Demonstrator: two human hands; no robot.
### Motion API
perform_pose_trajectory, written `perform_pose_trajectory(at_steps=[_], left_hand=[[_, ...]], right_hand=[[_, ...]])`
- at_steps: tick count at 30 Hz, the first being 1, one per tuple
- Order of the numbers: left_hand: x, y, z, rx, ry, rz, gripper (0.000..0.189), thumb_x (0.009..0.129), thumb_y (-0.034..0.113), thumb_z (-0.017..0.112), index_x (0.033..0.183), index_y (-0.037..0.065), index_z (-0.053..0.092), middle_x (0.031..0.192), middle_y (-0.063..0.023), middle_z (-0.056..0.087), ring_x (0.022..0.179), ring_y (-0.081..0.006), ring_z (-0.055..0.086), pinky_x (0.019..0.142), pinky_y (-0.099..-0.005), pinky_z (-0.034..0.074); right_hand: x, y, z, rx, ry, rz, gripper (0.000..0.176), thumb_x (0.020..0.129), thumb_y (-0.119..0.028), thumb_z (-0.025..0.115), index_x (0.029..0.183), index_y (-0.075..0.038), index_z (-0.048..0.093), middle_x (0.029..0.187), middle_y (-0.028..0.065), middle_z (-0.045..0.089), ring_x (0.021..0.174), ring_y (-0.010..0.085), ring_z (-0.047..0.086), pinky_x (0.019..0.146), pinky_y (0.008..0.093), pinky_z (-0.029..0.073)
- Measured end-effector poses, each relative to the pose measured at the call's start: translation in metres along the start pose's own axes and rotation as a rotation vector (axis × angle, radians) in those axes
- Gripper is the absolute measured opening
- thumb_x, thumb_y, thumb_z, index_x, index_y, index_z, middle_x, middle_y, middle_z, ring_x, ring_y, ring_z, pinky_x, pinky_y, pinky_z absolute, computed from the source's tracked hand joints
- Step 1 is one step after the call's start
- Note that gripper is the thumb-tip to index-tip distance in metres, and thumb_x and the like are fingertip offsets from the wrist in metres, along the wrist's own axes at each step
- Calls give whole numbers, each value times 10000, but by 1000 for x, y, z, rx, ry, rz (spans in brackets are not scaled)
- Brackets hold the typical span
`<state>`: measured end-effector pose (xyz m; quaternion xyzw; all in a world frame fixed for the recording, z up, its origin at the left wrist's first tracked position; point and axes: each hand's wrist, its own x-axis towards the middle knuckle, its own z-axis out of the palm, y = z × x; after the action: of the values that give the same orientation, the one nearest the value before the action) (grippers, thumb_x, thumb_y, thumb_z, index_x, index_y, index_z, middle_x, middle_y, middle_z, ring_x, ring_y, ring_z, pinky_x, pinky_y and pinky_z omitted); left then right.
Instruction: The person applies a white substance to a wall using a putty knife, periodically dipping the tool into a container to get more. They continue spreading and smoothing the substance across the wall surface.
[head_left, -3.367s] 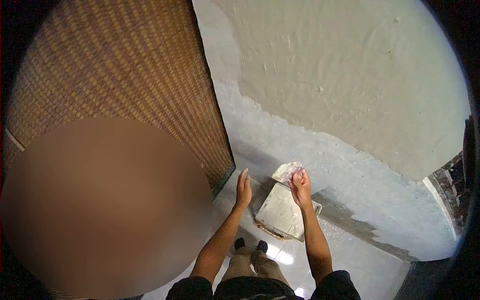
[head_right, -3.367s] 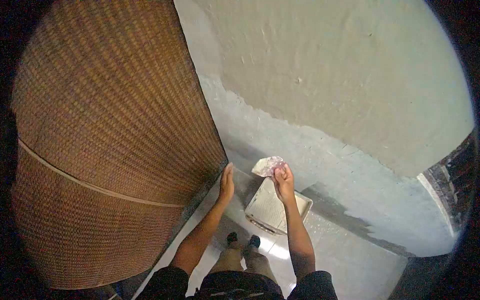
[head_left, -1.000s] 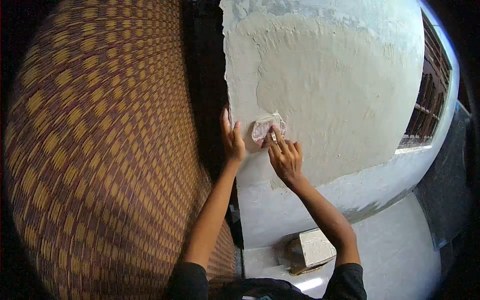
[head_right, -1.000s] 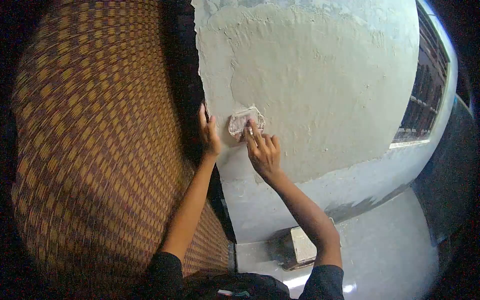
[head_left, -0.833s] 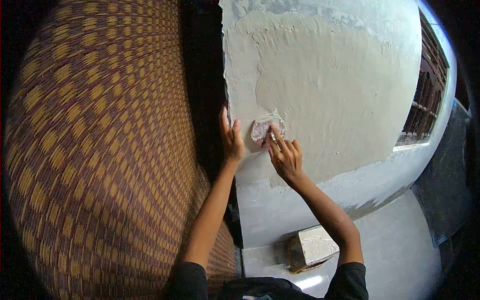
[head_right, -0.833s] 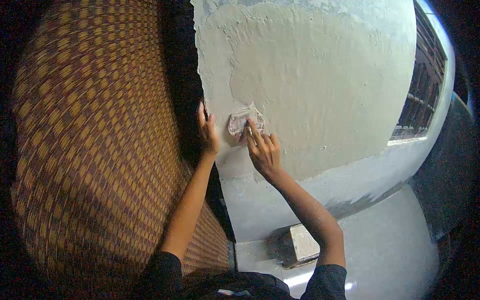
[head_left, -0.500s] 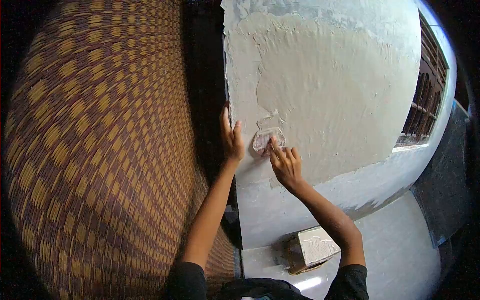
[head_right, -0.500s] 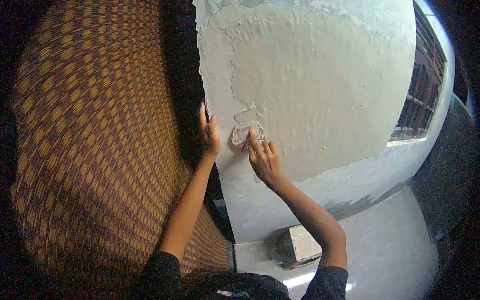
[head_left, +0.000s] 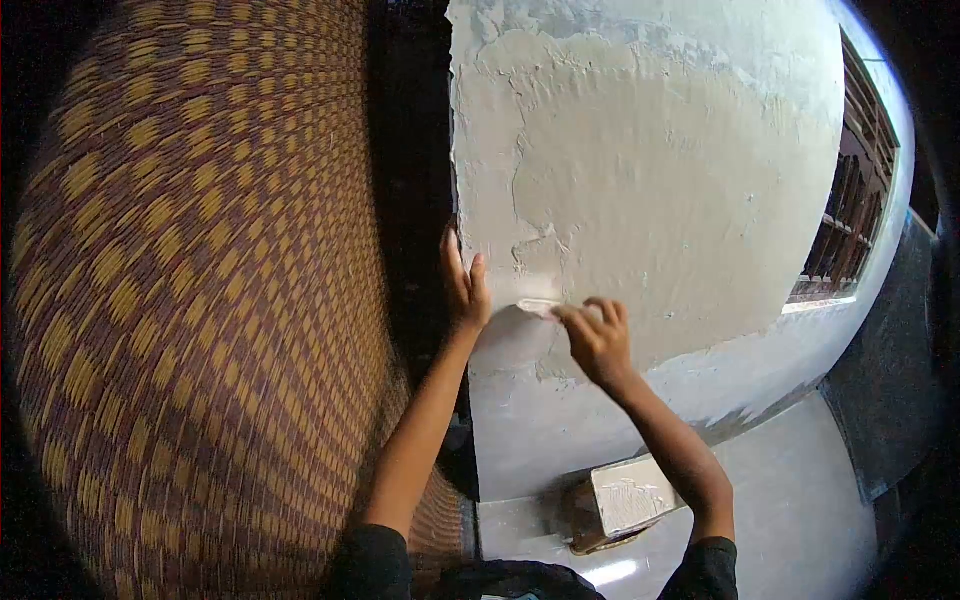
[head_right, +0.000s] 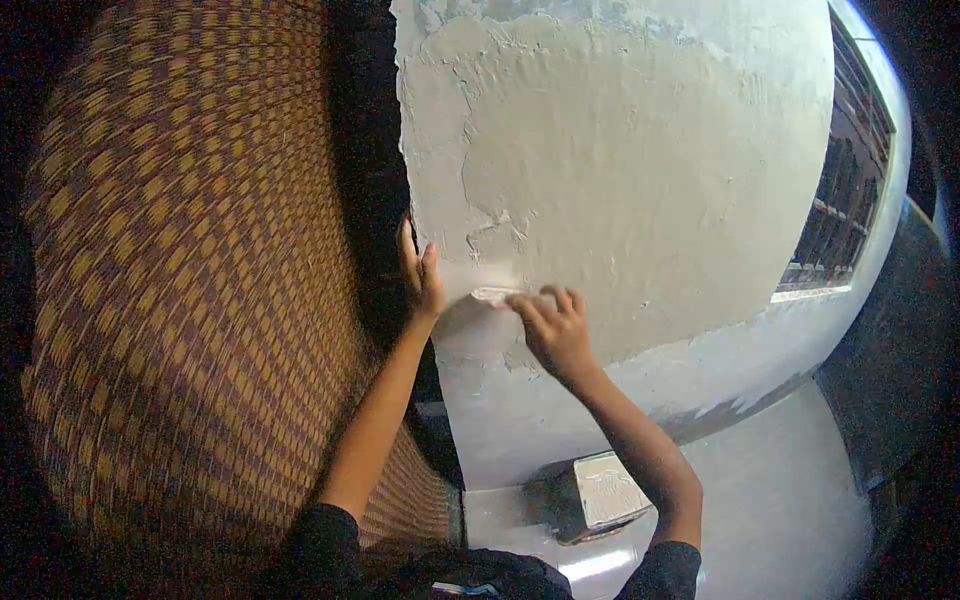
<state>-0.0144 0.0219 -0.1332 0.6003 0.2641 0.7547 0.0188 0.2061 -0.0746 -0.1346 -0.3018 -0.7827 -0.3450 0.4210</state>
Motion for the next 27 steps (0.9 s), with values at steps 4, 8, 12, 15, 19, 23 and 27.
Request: perform_pose_trajectory(at_steps=[4,8,12,15,19,23,27], left_hand=[[2,8,-1,-60,8,34,592,942,221,434,1445,-47,273,1466,-251,315,1350,-380,329,1128,-450,244],[2,8,-6,31,16,21,590,944,218,431,1446,-49,273,1469,-251,312,1358,-379,320,1132,-452,236],[-2,-1,-8,74,15,-32,599,943,214,434,1445,-65,264,1477,-254,304,1365,-380,310,1136,-453,229],[1,-2,-9,49,1,-14,607,940,215,437,1445,-71,257,1478,-258,299,1365,-385,308,1137,-454,228],[3,5,-13,36,-12,-7,615,934,217,431,1449,-66,248,1478,-259,290,1367,-385,304,1138,-451,227],[7,6,-12,-11,-9,-14,618,929,222,425,1449,-61,249,1480,-250,286,1367,-374,303,1138,-446,226],[8,13,-15,-49,-4,-17,626,924,252,430,1446,-51,265,1474,-234,298,1360,-358,313,1133,-449,229]], right_hand=[[64,24,-14,202,25,42,238,826,-74,634,1053,-140,665,944,9,673,887,230,567,780,371,402],[109,41,-11,193,-84,-10,225,833,-88,643,1049,-145,668,904,33,696,878,233,557,772,365,372],[142,51,-4,176,-115,-60,224,821,-98,660,1040,-139,676,900,40,695,880,239,550,772,369,368],[165,69,-6,239,144,136,292,789,-7,651,1055,-122,686,875,42,693,790,224,549,762,341,402],[167,90,-27,270,644,420,301,800,-11,661,1096,-64,667,829,69,674,732,182,562,706,317,450],[127,81,-16,306,514,483,265,857,-117,702,1107,-38,662,847,102,658,733,174,554,703,296,449],[89,37,12,452,87,163,401,696,73,679,1075,-57,691,823,85,627,755,220,538,735,341,388]])
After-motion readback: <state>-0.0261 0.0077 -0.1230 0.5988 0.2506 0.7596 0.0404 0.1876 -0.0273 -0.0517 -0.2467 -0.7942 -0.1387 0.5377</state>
